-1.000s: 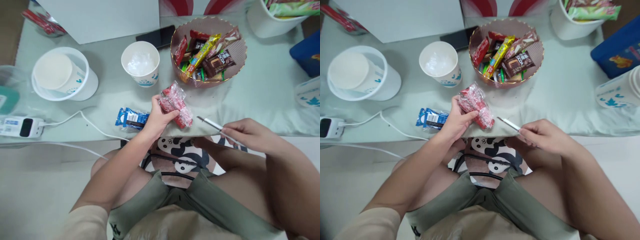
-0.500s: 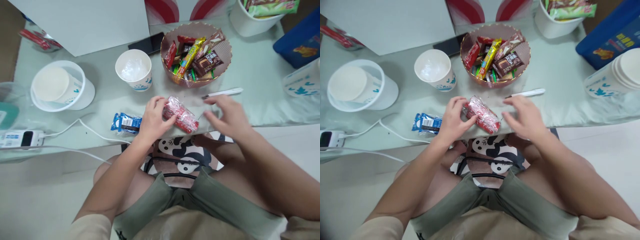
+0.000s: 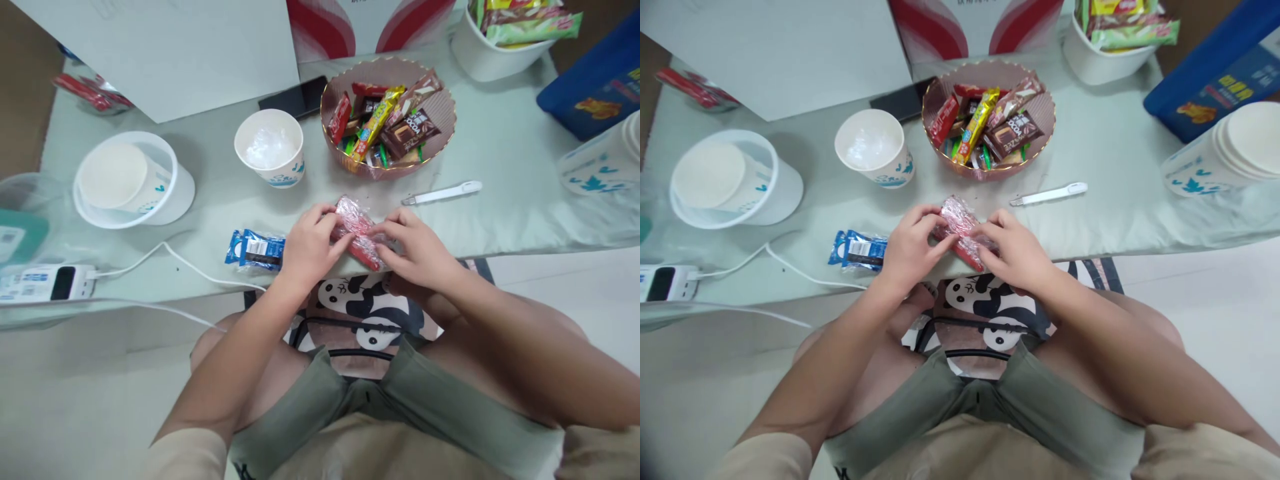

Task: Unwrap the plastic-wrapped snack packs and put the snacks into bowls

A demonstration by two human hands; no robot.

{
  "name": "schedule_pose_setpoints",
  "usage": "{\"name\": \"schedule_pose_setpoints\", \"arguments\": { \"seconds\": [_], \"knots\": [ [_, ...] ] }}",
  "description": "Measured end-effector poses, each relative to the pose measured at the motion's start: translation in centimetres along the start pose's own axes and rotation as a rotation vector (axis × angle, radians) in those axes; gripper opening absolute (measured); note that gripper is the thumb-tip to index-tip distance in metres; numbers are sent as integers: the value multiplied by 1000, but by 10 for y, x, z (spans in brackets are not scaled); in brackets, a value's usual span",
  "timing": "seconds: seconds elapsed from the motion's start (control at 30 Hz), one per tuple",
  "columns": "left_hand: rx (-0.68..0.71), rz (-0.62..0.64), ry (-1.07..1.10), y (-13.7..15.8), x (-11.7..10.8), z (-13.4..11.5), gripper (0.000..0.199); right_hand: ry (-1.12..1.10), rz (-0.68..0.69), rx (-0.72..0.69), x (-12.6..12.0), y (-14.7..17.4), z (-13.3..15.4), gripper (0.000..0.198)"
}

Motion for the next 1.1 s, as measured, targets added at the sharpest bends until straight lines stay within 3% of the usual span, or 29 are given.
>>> {"name": "schedule_pose_setpoints", "arguments": {
  "seconds": [0.1,0.2,0.5,0.63,0.8,0.97,1.1],
  "knots": [
    [91,-7,-24,-1,1,-4,9,-43,16,3,5,-2,3,13],
    [126,-13,-58,0,3,-6,16,-63,39,-65,7,-5,6,14],
    [-23,19,-54,-4,3,-6,13,32,75,-170,2,-2,5,31],
    [-115,-13,-45,-9,-23,-5,12,59,46,-197,-15,-3,0,30],
    [-300,-110,-109,-14,-65,13,20,160,-128,-69,-55,-1,-24,22],
    [-550,92,-250,-15,-76,27,19,247,-173,22,-68,2,-56,19],
    [-582,227,-286,-16,-78,29,26,238,-180,82,-63,2,-68,20]
  ]
}}
Point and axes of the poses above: each hand's wrist, its own y-axis away from the middle knuckle, its own x-axis out of the palm, z = x × y, the point moved 3 cm from there along -y, towards the middle knuckle, and after that the axes turned 2 degrees about -z, right-handed, at the moved point
